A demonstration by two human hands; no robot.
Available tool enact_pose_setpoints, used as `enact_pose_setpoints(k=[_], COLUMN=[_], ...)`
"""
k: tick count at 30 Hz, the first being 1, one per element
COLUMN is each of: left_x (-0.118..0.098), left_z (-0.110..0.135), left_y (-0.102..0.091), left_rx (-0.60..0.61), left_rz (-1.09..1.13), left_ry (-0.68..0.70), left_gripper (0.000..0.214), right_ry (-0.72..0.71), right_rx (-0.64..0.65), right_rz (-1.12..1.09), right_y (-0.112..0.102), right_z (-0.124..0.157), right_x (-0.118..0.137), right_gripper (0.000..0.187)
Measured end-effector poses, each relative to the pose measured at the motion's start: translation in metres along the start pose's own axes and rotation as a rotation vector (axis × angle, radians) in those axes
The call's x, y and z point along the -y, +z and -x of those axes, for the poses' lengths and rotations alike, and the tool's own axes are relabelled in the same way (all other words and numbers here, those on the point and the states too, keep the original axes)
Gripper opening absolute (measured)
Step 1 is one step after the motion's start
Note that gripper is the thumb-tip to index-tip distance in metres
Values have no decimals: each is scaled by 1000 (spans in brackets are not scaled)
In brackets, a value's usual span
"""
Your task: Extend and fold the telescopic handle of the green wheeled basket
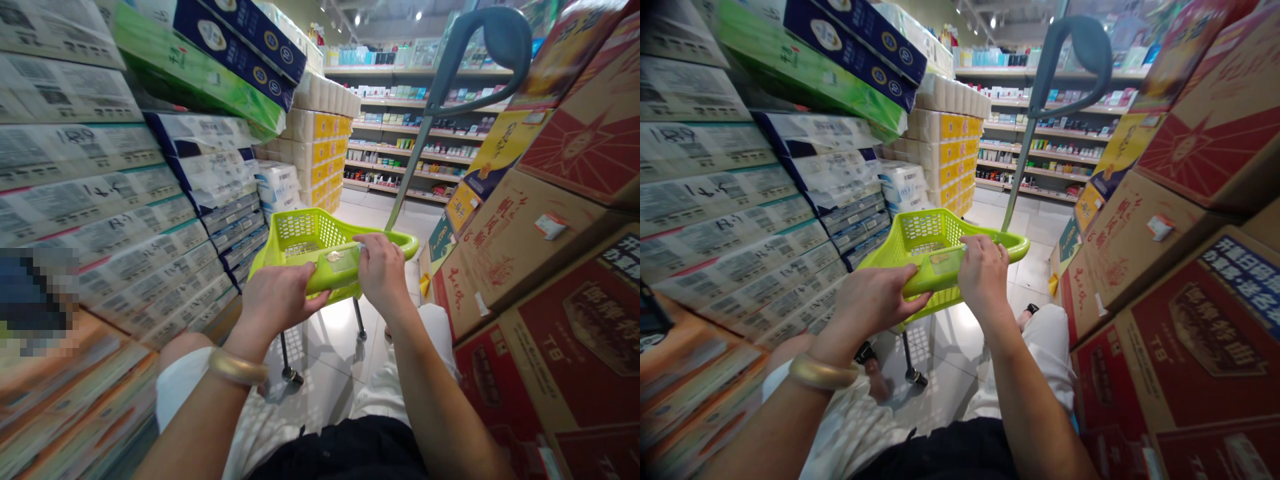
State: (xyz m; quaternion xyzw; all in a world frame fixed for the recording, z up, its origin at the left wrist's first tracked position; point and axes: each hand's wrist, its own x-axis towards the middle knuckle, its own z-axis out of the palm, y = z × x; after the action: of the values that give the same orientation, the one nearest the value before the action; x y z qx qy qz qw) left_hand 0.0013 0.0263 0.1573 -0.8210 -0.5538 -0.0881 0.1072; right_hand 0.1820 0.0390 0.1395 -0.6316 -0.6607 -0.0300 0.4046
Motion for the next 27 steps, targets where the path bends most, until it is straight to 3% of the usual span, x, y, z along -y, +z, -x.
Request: enact_pose_setpoints(k=[3, 8, 16, 23, 27], left_x=[-1, 1, 1, 1, 3], left_z=[-1, 0, 1, -1, 0], left_y=[0, -2, -1, 1, 2], left_rx=[4, 18, -2, -3, -5], left_rz=[8, -12, -3, -7, -33], left_ry=[-6, 6, 10, 15, 25], left_gripper=[48, 47, 46, 49, 49], right_ry=[-33, -135, 42, -134, -118], right_rx=[-23, 52, -111, -56, -47], right_rz=[-21, -87, -60, -109, -98], right_y=[5, 11, -1, 13, 11], right_z=[8, 22, 12, 31, 27], right_x=[10, 31, -6, 27, 18], right_gripper=[36, 35, 36, 36, 35])
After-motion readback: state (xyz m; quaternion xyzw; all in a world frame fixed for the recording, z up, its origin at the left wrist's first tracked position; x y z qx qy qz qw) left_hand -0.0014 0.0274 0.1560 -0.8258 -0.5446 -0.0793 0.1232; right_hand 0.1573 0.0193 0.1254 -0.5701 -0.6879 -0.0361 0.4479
